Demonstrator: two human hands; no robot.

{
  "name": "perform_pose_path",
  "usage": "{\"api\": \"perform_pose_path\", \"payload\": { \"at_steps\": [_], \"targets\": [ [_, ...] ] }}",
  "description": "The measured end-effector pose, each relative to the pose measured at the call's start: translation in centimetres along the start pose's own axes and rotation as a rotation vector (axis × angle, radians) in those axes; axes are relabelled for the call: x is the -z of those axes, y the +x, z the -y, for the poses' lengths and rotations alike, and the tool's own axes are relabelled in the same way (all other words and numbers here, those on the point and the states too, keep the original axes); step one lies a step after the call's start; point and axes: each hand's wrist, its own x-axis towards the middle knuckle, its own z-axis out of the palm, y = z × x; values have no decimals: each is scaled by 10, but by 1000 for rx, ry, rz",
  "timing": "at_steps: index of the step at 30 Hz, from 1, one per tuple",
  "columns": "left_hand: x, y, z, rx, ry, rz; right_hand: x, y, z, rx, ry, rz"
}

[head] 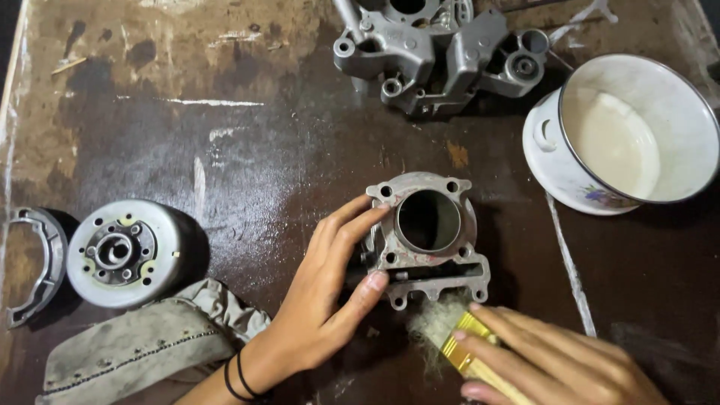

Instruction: The person scrubs a metallic mechanical part, likely an engine cylinder, using a brush dipped in a white liquid. They rotate the part to clean various surfaces, including the exterior and the inner bore, while other disassembled components rest on the workbench.

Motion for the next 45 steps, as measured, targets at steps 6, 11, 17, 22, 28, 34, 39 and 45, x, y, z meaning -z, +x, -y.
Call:
{"api": "perform_pose_path", "payload": {
  "at_steps": [6,11,17,22,28,34,39,45],
  "targets": [
    [0,1,-2,-60,72,1,-23,-19,17,-223,38,-95],
    [-3,-1,1,-98,211,-37,-29,-36,23,-279,103,-64],
    [9,15,-16,-9,289,45,-39,-42,23,-347,234,-83],
    [15,50,-32,-254,638,225,-43,-41,35,-417,264,-154],
    [14,66,-20,-193,610,395,-57,-58,33,-461,345,-126],
    [9,50,-17,-191,548,236,-60,-76,40,-452,414,-106],
    [7,32,-19,-264,550,83,-44,-76,28,-471,525,-121],
    [-4,-5,-15,-5,378,-45,14,-65,-14,-410,181,-211]
  ]
}}
